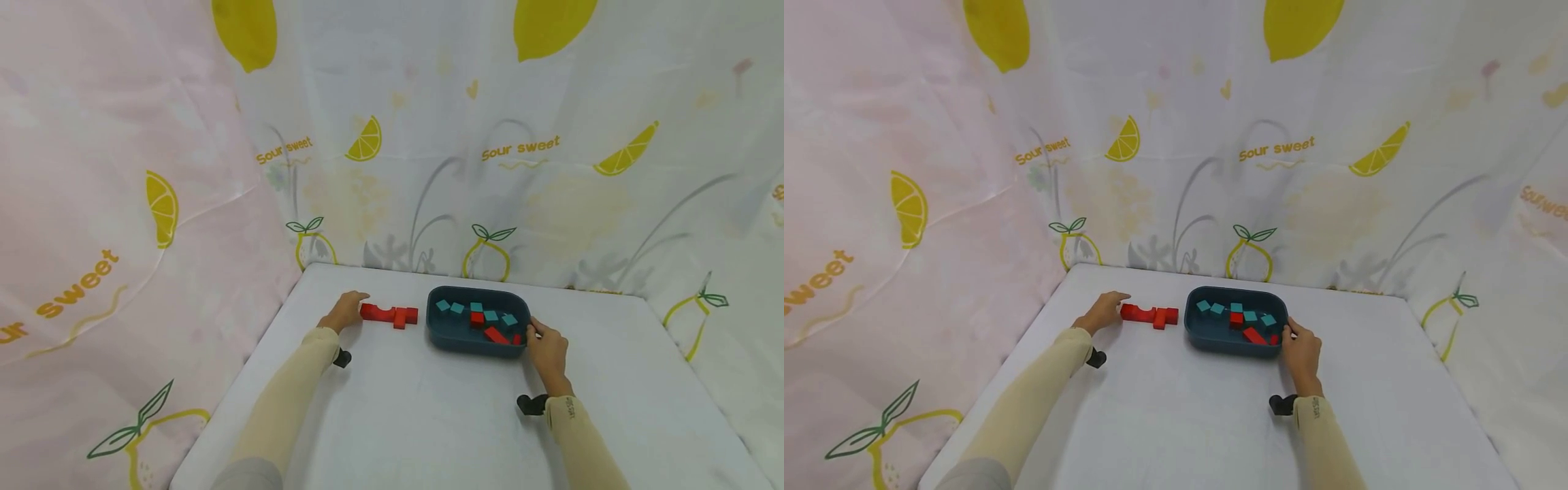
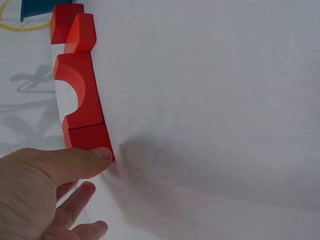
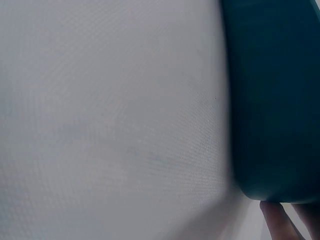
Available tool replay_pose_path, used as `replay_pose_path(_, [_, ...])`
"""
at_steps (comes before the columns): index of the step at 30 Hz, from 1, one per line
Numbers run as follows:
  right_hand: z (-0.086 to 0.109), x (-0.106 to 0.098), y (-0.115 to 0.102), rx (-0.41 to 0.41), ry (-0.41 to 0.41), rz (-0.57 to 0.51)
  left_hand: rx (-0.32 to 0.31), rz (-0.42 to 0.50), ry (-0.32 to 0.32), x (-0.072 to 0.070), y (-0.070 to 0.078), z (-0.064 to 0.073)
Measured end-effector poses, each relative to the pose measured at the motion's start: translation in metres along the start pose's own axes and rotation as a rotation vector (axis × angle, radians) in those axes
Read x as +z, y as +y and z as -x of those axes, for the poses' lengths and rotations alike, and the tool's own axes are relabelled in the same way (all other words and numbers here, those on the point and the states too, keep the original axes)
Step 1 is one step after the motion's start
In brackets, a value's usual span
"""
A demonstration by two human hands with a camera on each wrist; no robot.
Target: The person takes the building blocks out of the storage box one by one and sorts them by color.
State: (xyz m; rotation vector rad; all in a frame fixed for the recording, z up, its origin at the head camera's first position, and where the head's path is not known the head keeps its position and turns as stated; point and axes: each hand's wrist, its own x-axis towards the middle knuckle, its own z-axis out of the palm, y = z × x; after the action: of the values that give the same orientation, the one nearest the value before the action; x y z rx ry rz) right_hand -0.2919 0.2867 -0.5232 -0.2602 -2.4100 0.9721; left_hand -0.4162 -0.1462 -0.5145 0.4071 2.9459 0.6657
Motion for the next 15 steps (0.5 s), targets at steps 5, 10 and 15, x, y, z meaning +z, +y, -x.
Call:
replay_pose_path(5, [-0.001, 0.0, 0.001, -0.009, 0.012, -0.004, -0.018, 0.017, -0.005, -0.003, 0.008, -0.003])
replay_pose_path(10, [-0.002, 0.0, 0.001, -0.005, 0.007, -0.008, -0.016, 0.029, 0.012, -0.004, 0.021, -0.003])
replay_pose_path(15, [-0.001, 0.0, 0.001, -0.007, 0.012, -0.02, -0.005, 0.118, 0.06, -0.004, 0.039, -0.005])
